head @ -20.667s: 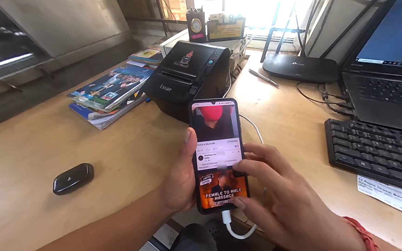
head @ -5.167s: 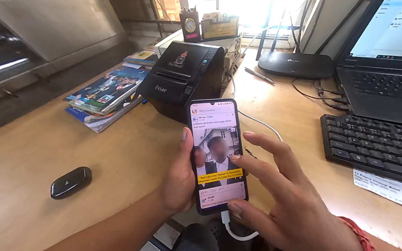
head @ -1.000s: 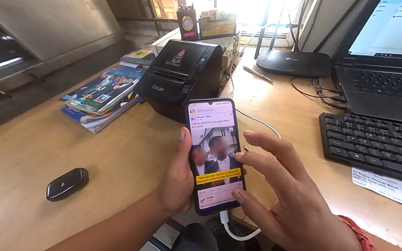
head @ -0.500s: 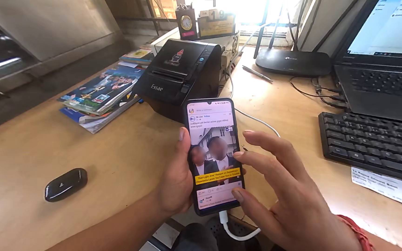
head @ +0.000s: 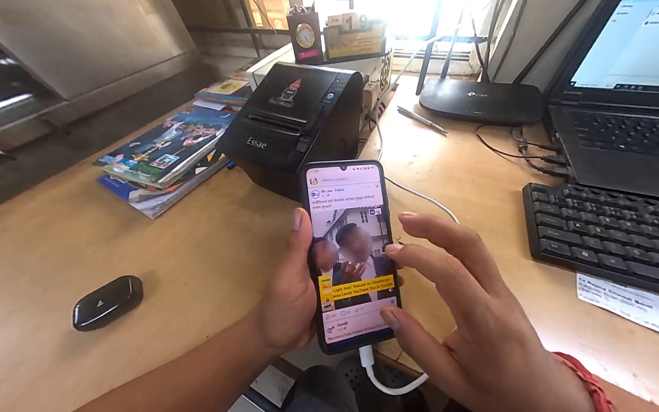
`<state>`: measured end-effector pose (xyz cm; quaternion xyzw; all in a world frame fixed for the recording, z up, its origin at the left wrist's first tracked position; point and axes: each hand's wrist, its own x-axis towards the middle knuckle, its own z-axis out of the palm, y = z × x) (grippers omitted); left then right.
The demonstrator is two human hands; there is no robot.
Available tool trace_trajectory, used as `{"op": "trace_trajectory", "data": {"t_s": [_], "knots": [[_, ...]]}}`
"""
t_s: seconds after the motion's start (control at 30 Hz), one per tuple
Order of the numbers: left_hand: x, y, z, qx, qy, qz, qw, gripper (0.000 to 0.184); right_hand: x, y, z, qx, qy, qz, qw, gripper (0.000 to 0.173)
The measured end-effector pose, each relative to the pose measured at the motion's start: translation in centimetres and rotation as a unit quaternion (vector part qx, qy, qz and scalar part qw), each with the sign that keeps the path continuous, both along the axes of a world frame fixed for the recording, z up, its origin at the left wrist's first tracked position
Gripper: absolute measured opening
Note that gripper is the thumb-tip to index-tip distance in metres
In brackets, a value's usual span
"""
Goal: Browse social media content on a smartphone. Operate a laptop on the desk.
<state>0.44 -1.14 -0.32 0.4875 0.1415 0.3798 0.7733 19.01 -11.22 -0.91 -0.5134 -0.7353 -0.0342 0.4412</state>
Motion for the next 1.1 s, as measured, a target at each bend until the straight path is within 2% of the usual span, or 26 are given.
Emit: {"op": "trace_trajectory", "data": {"t_s": [0.43,0.7,1.1], "knots": [[-0.14,0.16,-0.01,0.014,0.005,-0.007,1.0,0.061,0.02,0.05,-0.01,0.002,0.002,0.001,1.0,0.042],[-0.1,0.07,0.11,0.004,-0.004,-0.013,1.0,0.06,-0.07,0.07,0.02,0.008,0.013,0.0,1.0,0.05],[-0.09,0.17,0.01,0.004,-0.014,-0.023,1.0,0.06,0.0,0.1,-0.01,0.005,0.007,-0.002,1.0,0.048]]}}
